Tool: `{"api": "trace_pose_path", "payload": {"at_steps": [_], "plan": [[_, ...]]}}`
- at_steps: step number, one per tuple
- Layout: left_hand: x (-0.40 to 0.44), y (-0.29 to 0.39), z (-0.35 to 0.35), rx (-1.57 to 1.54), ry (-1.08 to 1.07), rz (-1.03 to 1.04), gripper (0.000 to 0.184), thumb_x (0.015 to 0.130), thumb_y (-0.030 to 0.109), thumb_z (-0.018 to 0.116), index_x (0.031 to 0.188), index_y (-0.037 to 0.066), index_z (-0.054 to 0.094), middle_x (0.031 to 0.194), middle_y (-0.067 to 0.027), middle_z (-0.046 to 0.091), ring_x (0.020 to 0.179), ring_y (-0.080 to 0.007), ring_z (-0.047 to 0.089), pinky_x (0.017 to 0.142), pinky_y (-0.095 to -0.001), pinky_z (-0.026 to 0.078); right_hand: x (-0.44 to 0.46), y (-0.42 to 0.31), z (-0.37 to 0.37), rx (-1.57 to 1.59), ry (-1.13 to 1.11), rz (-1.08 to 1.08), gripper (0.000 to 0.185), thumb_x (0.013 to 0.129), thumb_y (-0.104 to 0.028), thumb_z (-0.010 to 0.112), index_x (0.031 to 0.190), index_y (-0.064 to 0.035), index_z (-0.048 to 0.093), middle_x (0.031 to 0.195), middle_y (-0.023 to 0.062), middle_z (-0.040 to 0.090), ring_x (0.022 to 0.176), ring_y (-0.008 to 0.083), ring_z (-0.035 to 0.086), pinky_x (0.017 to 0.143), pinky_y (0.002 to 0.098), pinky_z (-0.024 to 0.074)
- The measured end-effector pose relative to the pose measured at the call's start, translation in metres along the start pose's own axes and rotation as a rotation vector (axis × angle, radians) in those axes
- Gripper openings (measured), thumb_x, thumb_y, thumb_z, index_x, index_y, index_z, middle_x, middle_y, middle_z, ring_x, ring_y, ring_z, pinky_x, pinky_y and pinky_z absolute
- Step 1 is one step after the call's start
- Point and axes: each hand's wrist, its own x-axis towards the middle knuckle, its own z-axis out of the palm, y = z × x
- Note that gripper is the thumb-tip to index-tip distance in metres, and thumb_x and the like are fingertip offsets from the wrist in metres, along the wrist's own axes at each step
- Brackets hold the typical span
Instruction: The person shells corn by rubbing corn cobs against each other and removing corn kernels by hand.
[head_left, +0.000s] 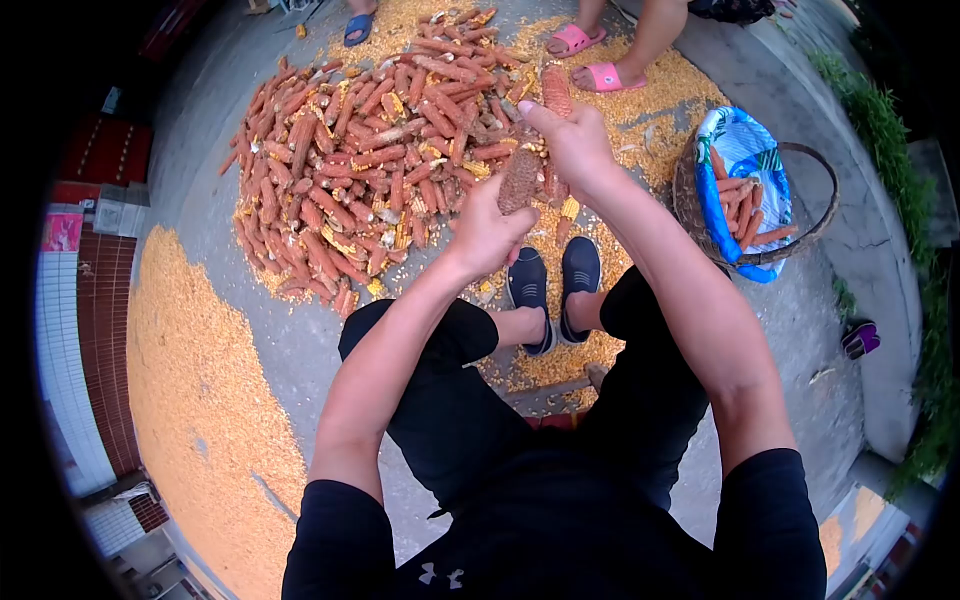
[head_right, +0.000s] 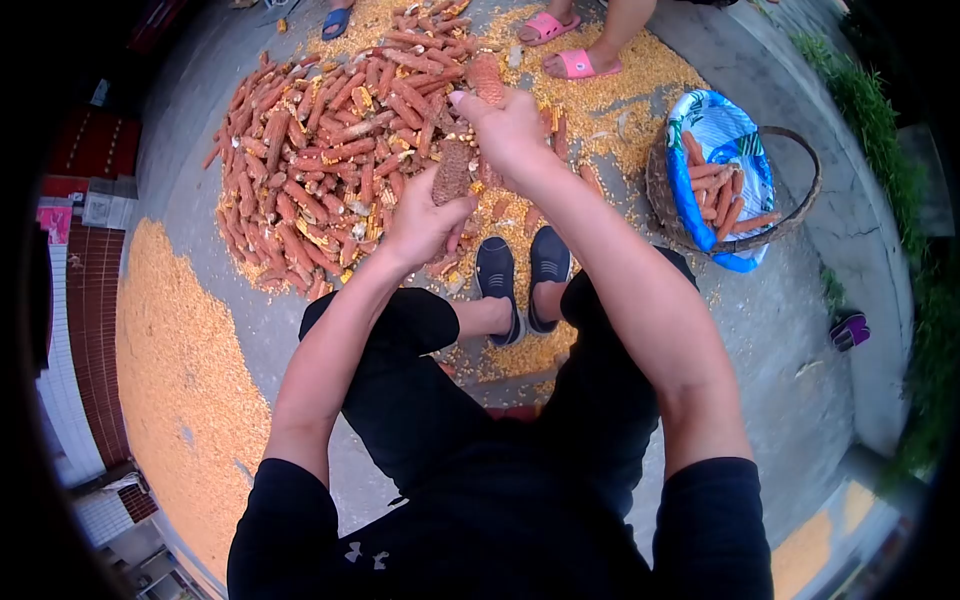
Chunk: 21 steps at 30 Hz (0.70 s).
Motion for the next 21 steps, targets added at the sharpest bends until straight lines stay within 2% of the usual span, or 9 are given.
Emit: {"api": "trace_pose_path", "payload": {"at_steps": [2,5,8,11,13,15,17,20,21], "plan": [[0.001,0.003,-0.005,-0.178,-0.146,-0.085,0.01,0.091,0.005,0.063,0.094,0.002,0.054,0.062,-0.0031,0.056,0.043,-0.013,0.054,0.039,-0.0285,0.043,0.001,0.001,-0.002,0.032,0.009,0.071,0.041,0.091,-0.036,0.073,0.114,-0.0018,0.069,0.091,0.0078,0.072,0.078,0.0192,0.066,0.072,0.0396,0.0528],[0.007,-0.005,0.005,-0.294,-0.165,-0.091,0.012,0.091,0.005,0.063,0.089,0.003,0.052,0.062,-0.0029,0.056,0.043,-0.013,0.054,0.04,-0.0278,0.043,-0.01,-0.01,-0.018,0.216,-0.025,0.11,0.045,0.092,-0.04,0.072,0.11,0.0013,0.068,0.093,0.0107,0.071,0.08,0.0188,0.066,0.07,0.0376,0.0526],[0.001,-0.01,-0.006,-0.279,-0.122,-0.11,0.011,0.091,0.005,0.064,0.096,0.001,0.055,0.063,-0.0033,0.057,0.044,-0.0131,0.055,0.042,-0.0279,0.045,-0.005,-0.01,-0.014,0.337,-0.053,0.234,0.049,0.093,-0.044,0.07,0.107,0.0022,0.067,0.096,0.0129,0.069,0.083,0.0191,0.067,0.07,0.037,0.0529],[-0.001,-0.006,0.001,-0.079,0.03,-0.117,0.016,0.09,0.005,0.064,0.104,0.0,0.058,0.065,-0.0039,0.058,0.045,-0.0132,0.055,0.044,-0.0286,0.047,-0.013,-0.021,-0.01,0.246,-0.107,0.27,0.051,0.092,-0.046,0.069,0.105,0.003,0.067,0.104,0.0175,0.069,0.087,0.022,0.068,0.073,0.0383,0.054],[0.008,-0.029,0.002,0.313,0.181,0.283,0.022,0.089,0.006,0.065,0.109,-0.001,0.058,0.066,-0.0047,0.059,0.045,-0.0131,0.055,0.044,-0.0286,0.047,-0.013,-0.009,0.0,0.011,-0.02,0.132,0.051,0.091,-0.045,0.07,0.104,0.0046,0.068,0.102,0.0186,0.071,0.088,0.0229,0.069,0.073,0.0388,0.0541],[0.011,-0.04,0.002,0.507,0.228,0.485,0.025,0.088,0.005,0.064,0.112,-0.001,0.059,0.068,-0.0057,0.06,0.046,-0.0139,0.056,0.044,-0.0294,0.046,-0.012,-0.005,0.002,-0.189,0.032,0.013,0.051,0.089,-0.042,0.072,0.103,0.0062,0.068,0.099,0.0192,0.072,0.088,0.0233,0.07,0.074,0.0386,0.054],[0.008,-0.038,0.001,0.504,0.182,0.485,0.025,0.088,0.004,0.064,0.112,0.0,0.059,0.07,-0.0068,0.062,0.048,-0.0157,0.058,0.043,-0.0311,0.045,-0.01,-0.006,0.001,-0.354,0.043,-0.088,0.05,0.088,-0.04,0.074,0.103,0.0079,0.069,0.095,0.0194,0.073,0.088,0.0233,0.07,0.075,0.0378,0.0536],[-0.005,0.0,-0.011,-0.208,-0.208,-0.172,0.016,0.088,0.006,0.065,0.099,0.001,0.055,0.067,-0.0079,0.057,0.051,-0.0142,0.057,0.043,-0.0297,0.046,-0.008,-0.006,-0.005,-0.142,0.019,-0.041,0.045,0.088,-0.035,0.074,0.1,0.0085,0.07,0.088,0.015,0.074,0.084,0.0205,0.07,0.076,0.0363,0.0528],[-0.006,0.002,-0.014,-0.292,-0.262,-0.173,0.015,0.088,0.006,0.065,0.097,0.001,0.054,0.067,-0.0075,0.057,0.051,-0.0141,0.057,0.042,-0.0298,0.046,-0.009,-0.012,-0.003,-0.091,0.016,-0.064,0.044,0.089,-0.034,0.074,0.101,0.0079,0.07,0.089,0.0143,0.073,0.083,0.02,0.069,0.076,0.0361,0.0526]]}}
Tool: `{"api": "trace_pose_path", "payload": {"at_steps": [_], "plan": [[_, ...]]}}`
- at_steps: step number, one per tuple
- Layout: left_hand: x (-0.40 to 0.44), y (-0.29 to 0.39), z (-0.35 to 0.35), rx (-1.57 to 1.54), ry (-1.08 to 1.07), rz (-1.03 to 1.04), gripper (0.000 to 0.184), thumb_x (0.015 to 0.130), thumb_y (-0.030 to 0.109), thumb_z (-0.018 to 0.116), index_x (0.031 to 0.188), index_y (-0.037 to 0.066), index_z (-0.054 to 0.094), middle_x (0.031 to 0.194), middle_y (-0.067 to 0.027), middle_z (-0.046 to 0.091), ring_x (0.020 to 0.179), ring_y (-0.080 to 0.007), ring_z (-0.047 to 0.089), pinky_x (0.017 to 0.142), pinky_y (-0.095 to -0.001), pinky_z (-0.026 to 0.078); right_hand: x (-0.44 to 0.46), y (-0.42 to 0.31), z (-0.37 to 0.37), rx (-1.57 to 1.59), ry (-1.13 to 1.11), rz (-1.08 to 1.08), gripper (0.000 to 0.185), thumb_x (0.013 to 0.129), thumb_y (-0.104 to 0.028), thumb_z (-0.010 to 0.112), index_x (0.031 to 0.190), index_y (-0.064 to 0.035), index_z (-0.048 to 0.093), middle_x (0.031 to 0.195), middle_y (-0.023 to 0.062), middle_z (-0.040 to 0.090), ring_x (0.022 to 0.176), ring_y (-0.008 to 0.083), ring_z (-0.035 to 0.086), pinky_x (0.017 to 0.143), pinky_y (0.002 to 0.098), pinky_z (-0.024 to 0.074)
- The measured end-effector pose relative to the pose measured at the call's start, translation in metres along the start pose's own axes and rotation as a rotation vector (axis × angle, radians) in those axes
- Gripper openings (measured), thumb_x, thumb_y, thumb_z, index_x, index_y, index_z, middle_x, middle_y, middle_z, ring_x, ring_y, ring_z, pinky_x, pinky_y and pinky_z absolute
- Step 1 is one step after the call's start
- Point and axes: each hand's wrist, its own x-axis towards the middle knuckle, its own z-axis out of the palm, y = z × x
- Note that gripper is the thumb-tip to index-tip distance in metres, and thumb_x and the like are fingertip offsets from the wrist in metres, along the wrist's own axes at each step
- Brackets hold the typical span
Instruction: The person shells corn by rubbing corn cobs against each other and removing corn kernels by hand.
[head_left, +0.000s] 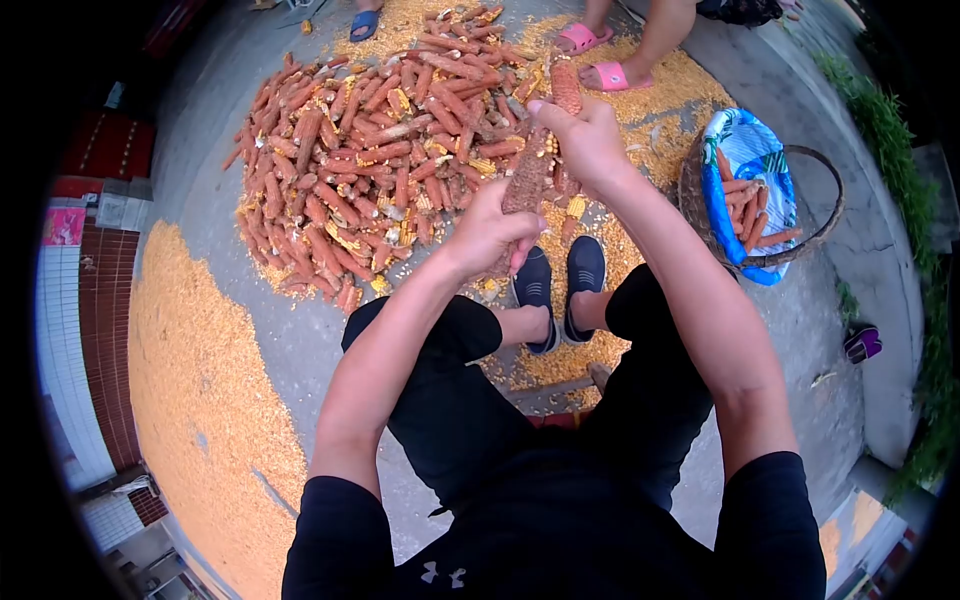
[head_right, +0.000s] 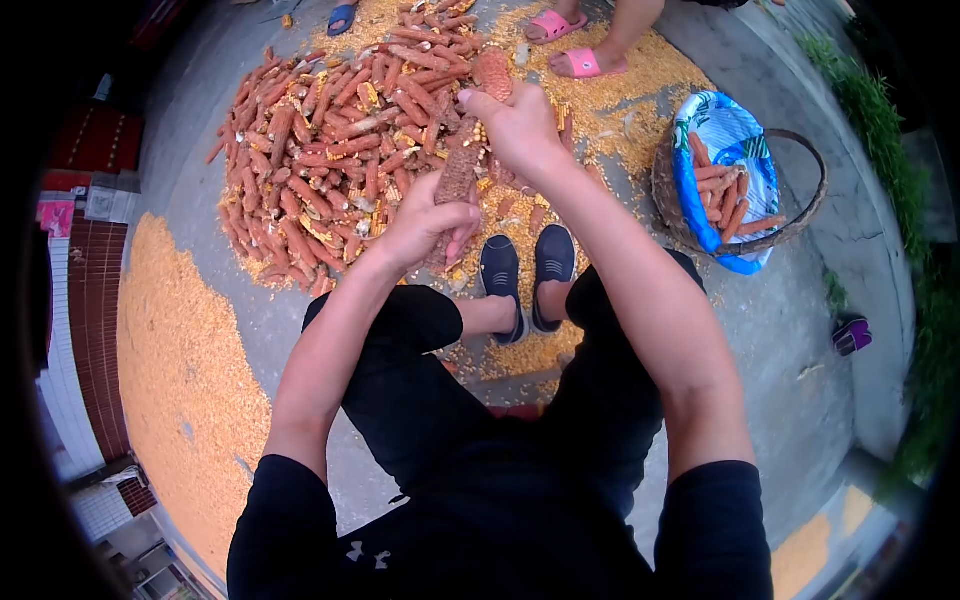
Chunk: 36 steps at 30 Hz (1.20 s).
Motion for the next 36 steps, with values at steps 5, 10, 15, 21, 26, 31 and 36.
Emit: {"api": "trace_pose_path", "payload": {"at_steps": [5,10,15,21,26,31,36], "plan": [[0.003,0.004,-0.003,-0.211,-0.109,0.069,0.011,0.091,0.006,0.062,0.094,0.002,0.052,0.067,-0.0059,0.056,0.05,-0.014,0.056,0.042,-0.0301,0.047,-0.009,-0.022,0.003,0.353,-0.038,0.068,0.032,0.096,-0.031,0.069,0.098,0.0013,0.07,0.082,0.0057,0.068,0.072,0.0152,0.064,0.067,0.0318,0.0516],[0.01,-0.01,-0.01,0.058,0.131,0.077,0.019,0.089,0.009,0.064,0.104,0.0,0.057,0.071,-0.0068,0.06,0.056,-0.0151,0.06,0.051,-0.0302,0.049,-0.001,-0.016,0.001,0.311,-0.074,0.176,0.04,0.096,-0.038,0.068,0.096,0.0018,0.07,0.085,0.009,0.069,0.077,0.0173,0.065,0.069,0.0346,0.0524],[0.023,-0.034,-0.006,0.892,0.443,0.535,0.029,0.087,0.009,0.063,0.113,0.0,0.058,0.073,-0.0078,0.061,0.062,-0.0149,0.064,0.054,-0.0314,0.049,-0.003,-0.008,0.005,-0.216,-0.054,0.009,0.045,0.093,-0.04,0.069,0.097,0.0053,0.069,0.087,0.0108,0.071,0.075,0.0205,0.067,0.069,0.0378,0.0514],[0.001,-0.001,0.004,0.076,0.068,0.023,0.022,0.089,0.006,0.062,0.107,0.001,0.051,0.073,-0.0089,0.056,0.053,-0.0167,0.057,0.043,-0.0297,0.046,-0.01,-0.017,0.001,-0.155,-0.102,-0.086,0.036,0.092,-0.033,0.07,0.104,0.0014,0.069,0.081,0.008,0.07,0.069,0.0168,0.065,0.061,0.0353,0.0504],[0.001,0.005,-0.003,-0.338,-0.145,0.061,0.028,0.093,0.01,0.061,0.114,0.0,0.045,0.069,-0.0074,0.051,0.046,-0.0151,0.05,0.038,-0.0283,0.043,-0.004,-0.012,0.003,0.128,-0.107,-0.063,0.03,0.097,-0.028,0.067,0.106,0.0008,0.068,0.082,0.0069,0.068,0.066,0.0154,0.064,0.056,0.0312,0.0506],[0.0,0.01,-0.007,-0.261,-0.126,0.109,0.043,0.097,0.017,0.06,0.131,0.003,0.039,0.073,-0.0096,0.054,0.046,-0.0162,0.053,0.039,-0.0294,0.047,0.001,-0.012,0.001,0.335,-0.123,0.146,0.032,0.099,-0.03,0.065,0.104,0.0007,0.068,0.085,0.0088,0.068,0.064,0.0159,0.063,0.055,0.0309,0.0511],[0.003,0.008,-0.008,-0.279,-0.032,0.107,0.047,0.1,0.019,0.057,0.14,0.006,0.036,0.074,-0.0099,0.056,0.048,-0.0169,0.057,0.039,-0.0302,0.049,-0.002,-0.016,0.001,0.269,-0.109,0.189,0.035,0.1,-0.034,0.063,0.104,0.0003,0.068,0.089,0.009,0.068,0.068,0.0161,0.064,0.062,0.0316,0.0528]]}}
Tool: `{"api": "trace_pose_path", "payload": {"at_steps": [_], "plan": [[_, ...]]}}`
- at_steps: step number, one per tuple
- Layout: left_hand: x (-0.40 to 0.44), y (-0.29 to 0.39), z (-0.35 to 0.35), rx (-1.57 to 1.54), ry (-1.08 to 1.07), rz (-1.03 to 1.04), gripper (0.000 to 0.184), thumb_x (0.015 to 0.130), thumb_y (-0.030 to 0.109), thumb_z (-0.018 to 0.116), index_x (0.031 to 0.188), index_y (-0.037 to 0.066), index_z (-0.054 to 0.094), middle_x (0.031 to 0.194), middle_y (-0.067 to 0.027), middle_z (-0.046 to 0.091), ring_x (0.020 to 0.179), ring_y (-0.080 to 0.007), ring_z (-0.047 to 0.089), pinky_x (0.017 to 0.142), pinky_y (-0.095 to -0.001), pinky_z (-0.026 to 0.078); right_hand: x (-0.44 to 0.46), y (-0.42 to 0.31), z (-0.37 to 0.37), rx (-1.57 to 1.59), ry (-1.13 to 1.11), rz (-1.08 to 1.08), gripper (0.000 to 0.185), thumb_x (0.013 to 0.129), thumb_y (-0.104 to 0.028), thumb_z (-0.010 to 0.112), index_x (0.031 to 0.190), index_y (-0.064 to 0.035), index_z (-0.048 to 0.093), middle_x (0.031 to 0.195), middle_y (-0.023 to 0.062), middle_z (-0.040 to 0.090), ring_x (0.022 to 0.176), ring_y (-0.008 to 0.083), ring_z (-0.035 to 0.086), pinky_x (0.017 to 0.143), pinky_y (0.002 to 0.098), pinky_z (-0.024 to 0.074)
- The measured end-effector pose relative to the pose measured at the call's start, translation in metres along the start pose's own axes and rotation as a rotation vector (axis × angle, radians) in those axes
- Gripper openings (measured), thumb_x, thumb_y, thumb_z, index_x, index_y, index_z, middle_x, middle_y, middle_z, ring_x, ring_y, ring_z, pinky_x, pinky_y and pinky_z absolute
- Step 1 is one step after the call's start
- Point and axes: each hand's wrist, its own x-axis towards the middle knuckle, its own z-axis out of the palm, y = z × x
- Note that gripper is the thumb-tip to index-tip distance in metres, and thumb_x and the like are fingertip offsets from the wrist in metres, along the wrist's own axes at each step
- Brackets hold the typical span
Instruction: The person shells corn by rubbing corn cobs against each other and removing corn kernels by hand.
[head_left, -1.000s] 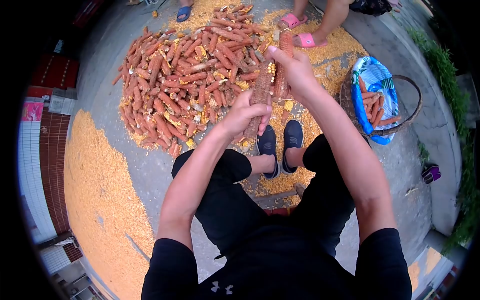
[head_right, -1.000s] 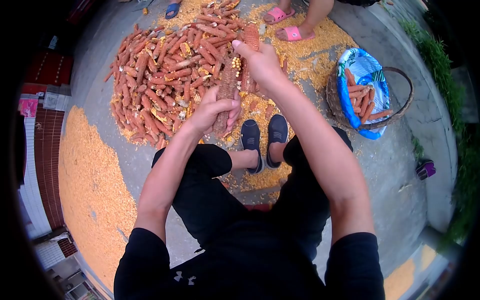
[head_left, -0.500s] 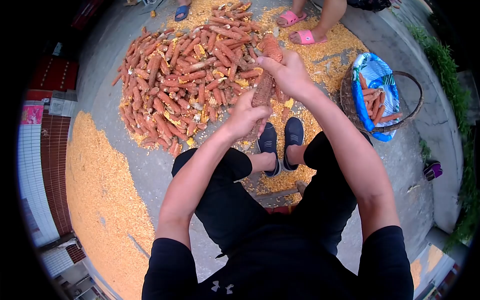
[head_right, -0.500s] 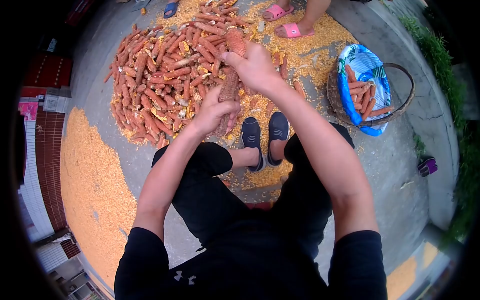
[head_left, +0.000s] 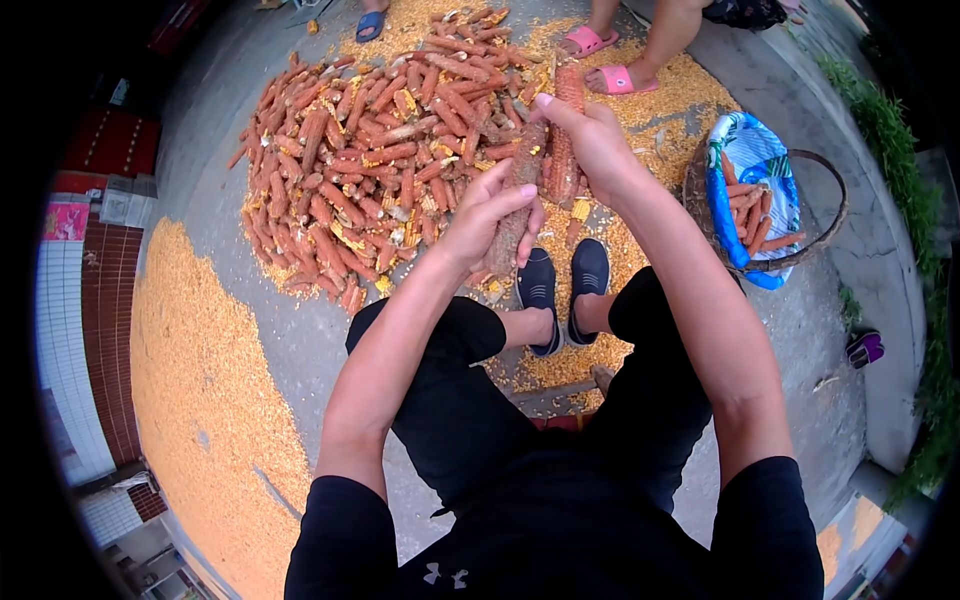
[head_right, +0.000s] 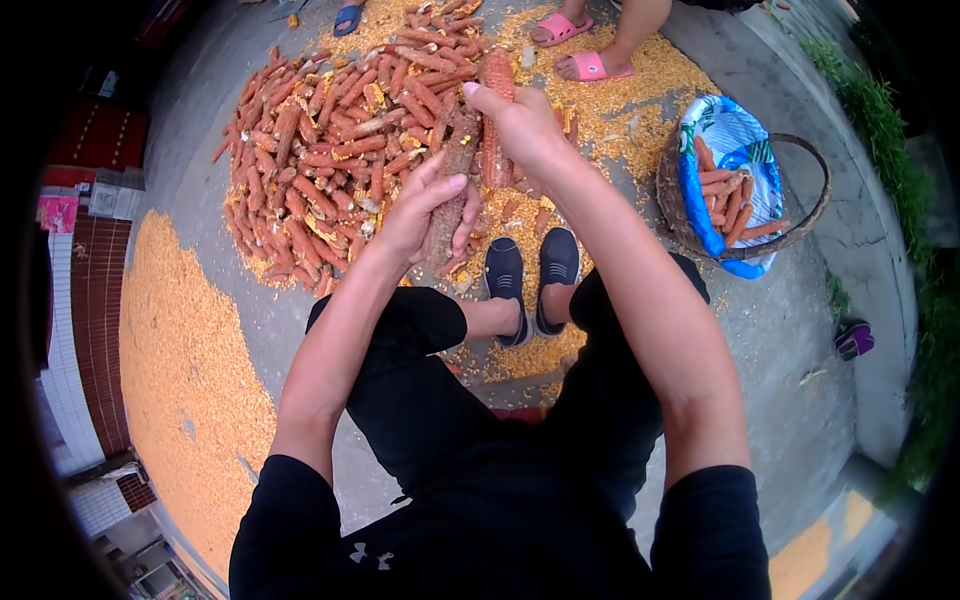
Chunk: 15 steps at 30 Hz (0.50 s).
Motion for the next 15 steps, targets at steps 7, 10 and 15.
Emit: {"api": "trace_pose_path", "payload": {"at_steps": [7,10,15], "plan": [[0.008,-0.019,0.001,0.337,0.194,0.077,0.042,0.096,0.008,0.062,0.134,0.001,0.044,0.081,-0.0088,0.06,0.052,-0.0142,0.058,0.043,-0.029,0.05,-0.001,0.011,0.003,-0.242,0.092,-0.125,0.048,0.091,-0.04,0.069,0.11,0.0034,0.07,0.093,0.0167,0.074,0.086,0.0266,0.071,0.078,0.0393,0.0539],[0.008,-0.027,0.008,0.474,0.264,0.107,0.051,0.089,-0.004,0.063,0.135,-0.003,0.042,0.094,-0.0086,0.063,0.055,-0.0118,0.058,0.047,-0.0259,0.048,-0.007,0.016,0.012,-0.497,0.16,-0.252,0.048,0.091,-0.042,0.068,0.113,0.0015,0.07,0.094,0.0213,0.074,0.092,0.0334,0.072,0.083,0.0422,0.0543],[0.013,-0.033,-0.004,0.613,0.356,0.143,0.057,0.086,-0.006,0.062,0.138,-0.004,0.039,0.099,-0.0098,0.064,0.06,-0.0105,0.059,0.048,-0.0254,0.048,0.003,0.02,0.008,-0.253,0.149,-0.089,0.052,0.092,-0.044,0.066,0.11,0.0042,0.069,0.097,0.025,0.073,0.096,0.036,0.071,0.085,0.042,0.0532]]}}
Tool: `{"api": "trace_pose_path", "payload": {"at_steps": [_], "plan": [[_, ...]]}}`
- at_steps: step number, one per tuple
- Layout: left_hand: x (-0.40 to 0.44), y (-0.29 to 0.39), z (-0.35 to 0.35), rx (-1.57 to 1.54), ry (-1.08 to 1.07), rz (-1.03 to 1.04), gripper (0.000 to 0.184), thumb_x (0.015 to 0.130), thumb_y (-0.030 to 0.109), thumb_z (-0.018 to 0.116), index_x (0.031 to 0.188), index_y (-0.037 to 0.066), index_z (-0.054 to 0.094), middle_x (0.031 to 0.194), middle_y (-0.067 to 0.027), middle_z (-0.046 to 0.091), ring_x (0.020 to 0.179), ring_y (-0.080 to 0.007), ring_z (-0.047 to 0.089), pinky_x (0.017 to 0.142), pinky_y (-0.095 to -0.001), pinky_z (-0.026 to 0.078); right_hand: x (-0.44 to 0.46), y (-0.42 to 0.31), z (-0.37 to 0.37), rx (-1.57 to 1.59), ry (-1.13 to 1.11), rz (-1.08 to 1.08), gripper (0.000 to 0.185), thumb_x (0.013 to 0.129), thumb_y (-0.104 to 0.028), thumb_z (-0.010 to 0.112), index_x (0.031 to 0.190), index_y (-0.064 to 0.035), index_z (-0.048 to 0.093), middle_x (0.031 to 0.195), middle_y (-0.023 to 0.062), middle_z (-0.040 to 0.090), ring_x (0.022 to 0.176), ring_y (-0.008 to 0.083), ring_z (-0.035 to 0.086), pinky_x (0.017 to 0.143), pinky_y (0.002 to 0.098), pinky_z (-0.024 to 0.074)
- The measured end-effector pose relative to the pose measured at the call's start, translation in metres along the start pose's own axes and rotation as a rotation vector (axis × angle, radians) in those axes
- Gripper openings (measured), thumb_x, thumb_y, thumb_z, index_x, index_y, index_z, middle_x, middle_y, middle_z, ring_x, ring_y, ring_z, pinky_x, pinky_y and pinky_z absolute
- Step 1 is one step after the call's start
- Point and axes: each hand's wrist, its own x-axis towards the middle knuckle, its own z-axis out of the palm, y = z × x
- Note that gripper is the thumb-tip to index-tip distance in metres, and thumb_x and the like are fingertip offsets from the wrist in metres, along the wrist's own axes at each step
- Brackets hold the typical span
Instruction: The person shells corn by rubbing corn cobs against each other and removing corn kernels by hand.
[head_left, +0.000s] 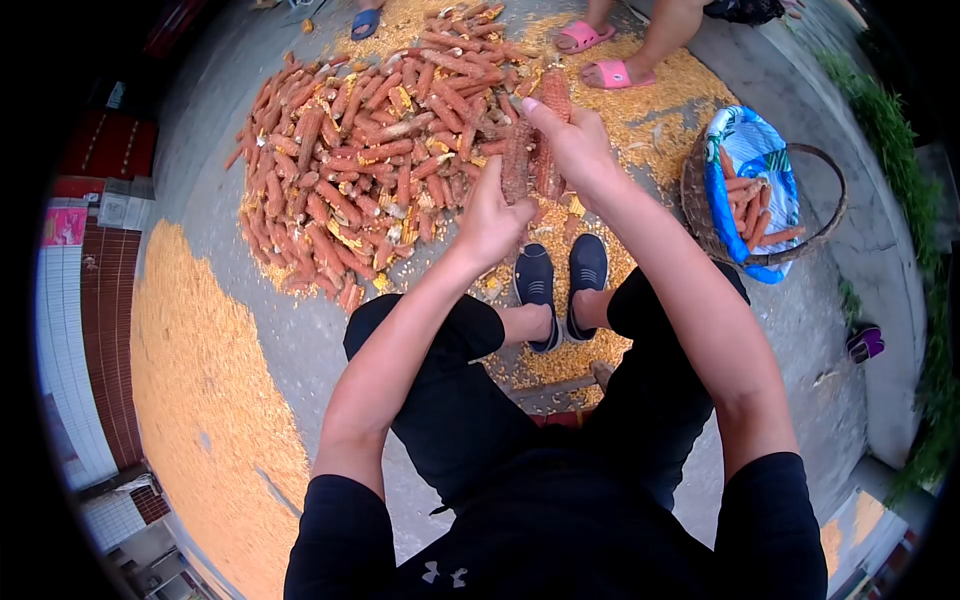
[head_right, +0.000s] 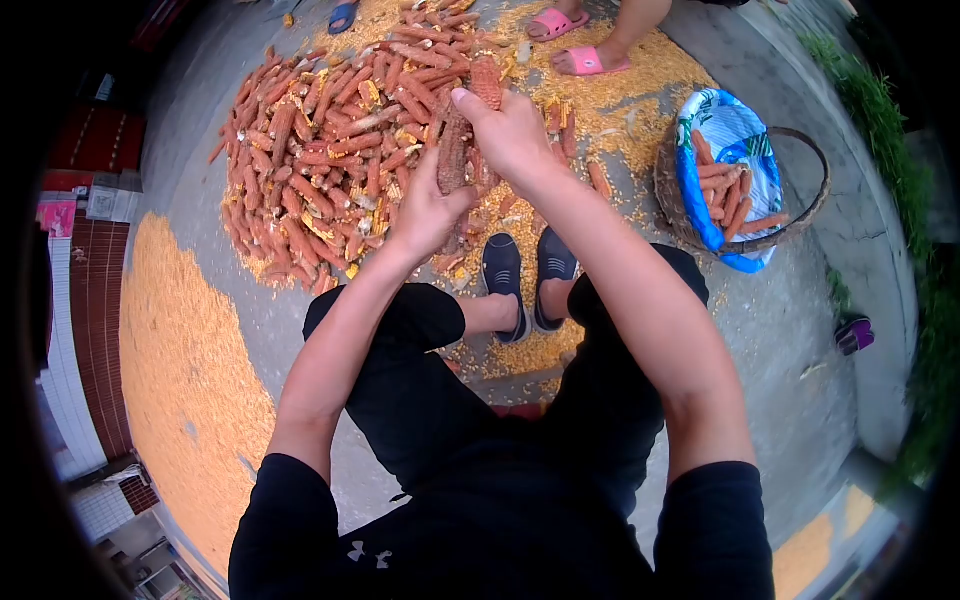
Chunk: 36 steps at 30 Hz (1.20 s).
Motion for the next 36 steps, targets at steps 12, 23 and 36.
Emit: {"api": "trace_pose_path", "payload": {"at_steps": [12,23,36], "plan": [[-0.006,0.028,-0.005,-0.555,-0.25,-0.118,0.048,0.084,-0.005,0.059,0.129,0.001,0.042,0.079,-0.0095,0.057,0.052,-0.016,0.056,0.042,-0.0317,0.048,0.008,0.013,0.002,-0.065,0.094,-0.142,0.044,0.092,-0.04,0.068,0.1,0.0031,0.07,0.087,0.0179,0.071,0.082,0.0279,0.069,0.076,0.0382,0.0531],[-0.002,0.016,-0.014,-0.522,-0.177,-0.137,0.04,0.086,-0.004,0.058,0.123,0.002,0.046,0.077,-0.0084,0.055,0.051,-0.0152,0.055,0.041,-0.0305,0.047,-0.009,-0.002,0.001,-0.324,-0.054,-0.271,0.041,0.085,-0.036,0.074,0.102,0.0015,0.071,0.088,0.019,0.074,0.085,0.0288,0.073,0.08,0.0423,0.0543],[-0.005,0.037,-0.02,-0.648,-0.358,-0.108,0.04,0.087,0.003,0.06,0.123,0.001,0.044,0.073,-0.0063,0.051,0.049,-0.0132,0.049,0.04,-0.0281,0.044,-0.007,-0.015,-0.007,0.388,-0.238,0.05,0.015,0.091,-0.012,0.068,0.094,0.0027,0.064,0.073,0.0095,0.065,0.058,0.0145,0.062,0.047,0.0273,0.0471]]}}
